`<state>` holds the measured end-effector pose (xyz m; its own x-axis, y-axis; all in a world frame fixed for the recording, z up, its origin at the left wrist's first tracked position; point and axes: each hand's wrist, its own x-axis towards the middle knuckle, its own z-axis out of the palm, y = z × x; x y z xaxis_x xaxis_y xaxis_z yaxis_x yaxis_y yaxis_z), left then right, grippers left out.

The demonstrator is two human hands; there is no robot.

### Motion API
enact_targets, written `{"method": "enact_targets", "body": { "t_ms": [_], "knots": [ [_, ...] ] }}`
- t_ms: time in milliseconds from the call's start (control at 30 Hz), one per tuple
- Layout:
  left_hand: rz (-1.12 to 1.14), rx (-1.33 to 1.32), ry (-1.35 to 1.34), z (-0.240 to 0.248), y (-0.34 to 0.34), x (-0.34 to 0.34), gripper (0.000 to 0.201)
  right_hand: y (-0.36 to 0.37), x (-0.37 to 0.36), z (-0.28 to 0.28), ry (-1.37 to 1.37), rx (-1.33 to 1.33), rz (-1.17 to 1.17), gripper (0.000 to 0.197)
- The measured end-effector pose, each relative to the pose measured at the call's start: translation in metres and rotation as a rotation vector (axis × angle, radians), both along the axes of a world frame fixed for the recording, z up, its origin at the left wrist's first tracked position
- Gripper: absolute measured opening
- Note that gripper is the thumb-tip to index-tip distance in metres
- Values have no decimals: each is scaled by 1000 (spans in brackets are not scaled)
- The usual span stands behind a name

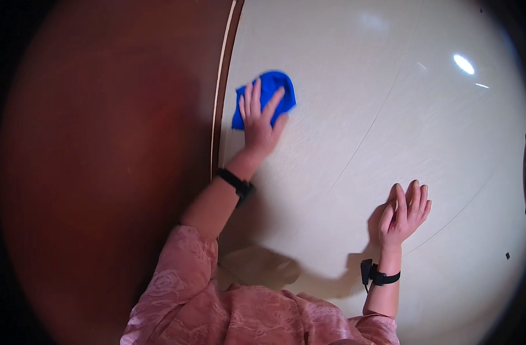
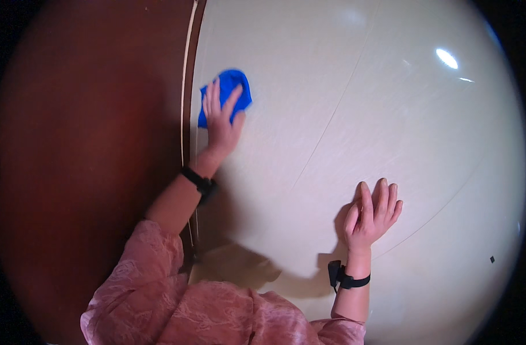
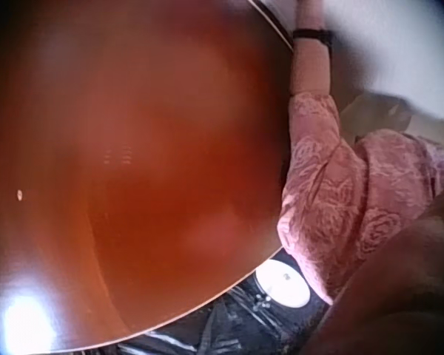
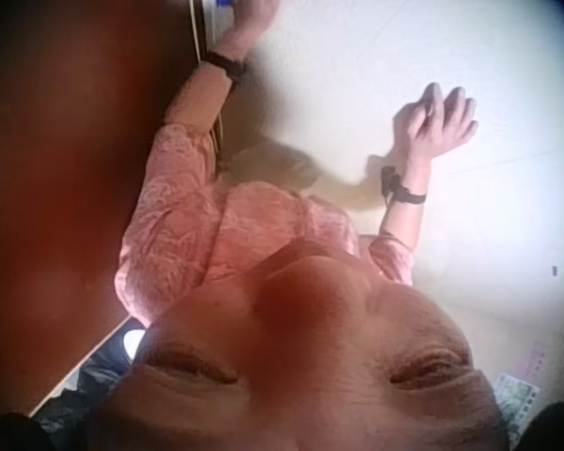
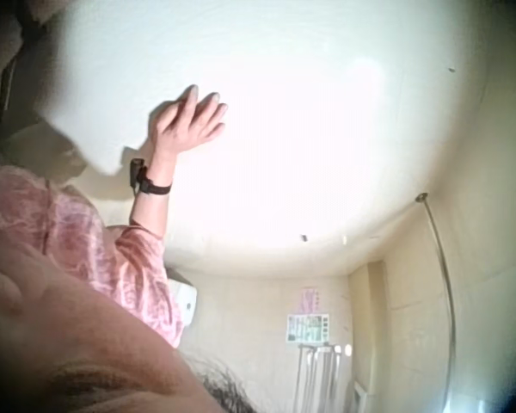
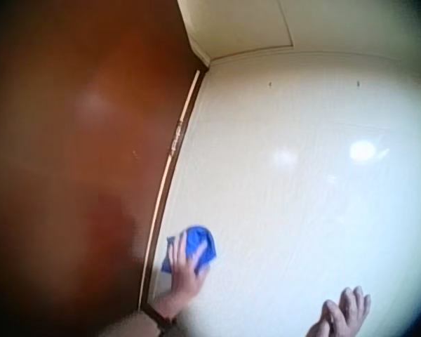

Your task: Wiping down bathroom surfaces including the counter, sink area, wall, and door with a cloth.

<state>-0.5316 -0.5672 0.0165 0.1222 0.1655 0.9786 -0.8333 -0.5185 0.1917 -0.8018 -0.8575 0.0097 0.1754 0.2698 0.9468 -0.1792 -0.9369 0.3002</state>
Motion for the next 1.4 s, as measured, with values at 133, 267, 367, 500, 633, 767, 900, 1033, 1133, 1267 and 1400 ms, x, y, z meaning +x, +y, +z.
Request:
{"method": "enact_targets", "body": {
  "t_ms": [133,267,367,500,633,767,900,1033,1133,1267,1400],
  "knots": [
    [10,-81,-92,26,12,12,41,-1,1,2,-11,-24,6,44],
    [16,-99,15,-12,1,8,44,0,0,2,-7,-3,-5,46],
    [-37,-37,37,-74,-9,-16,48,0,-1,4,-5,8,-5,46],
    [75,58,86,-96,-12,-13,52,3,-1,9,-1,21,6,46],
    [51,-41,35,-23,1,16,49,3,-3,5,-7,21,-17,45],
    [62,-154,69,65,15,32,46,6,-4,7,-11,20,-31,43],
    [85,-150,39,95,-2,25,50,8,-4,6,-22,20,-13,41],
    [73,-15,8,95,-40,-12,54,8,-2,6,-22,31,-4,39],
    [-4,236,-129,84,-71,-47,65,6,-1,6,-14,47,15,39],
    [-116,475,-325,82,-96,-69,59,5,-3,9,17,77,44,37],
    [35,411,-352,110,-90,-20,56,-2,5,-6,78,68,37,37]
  ]
}}
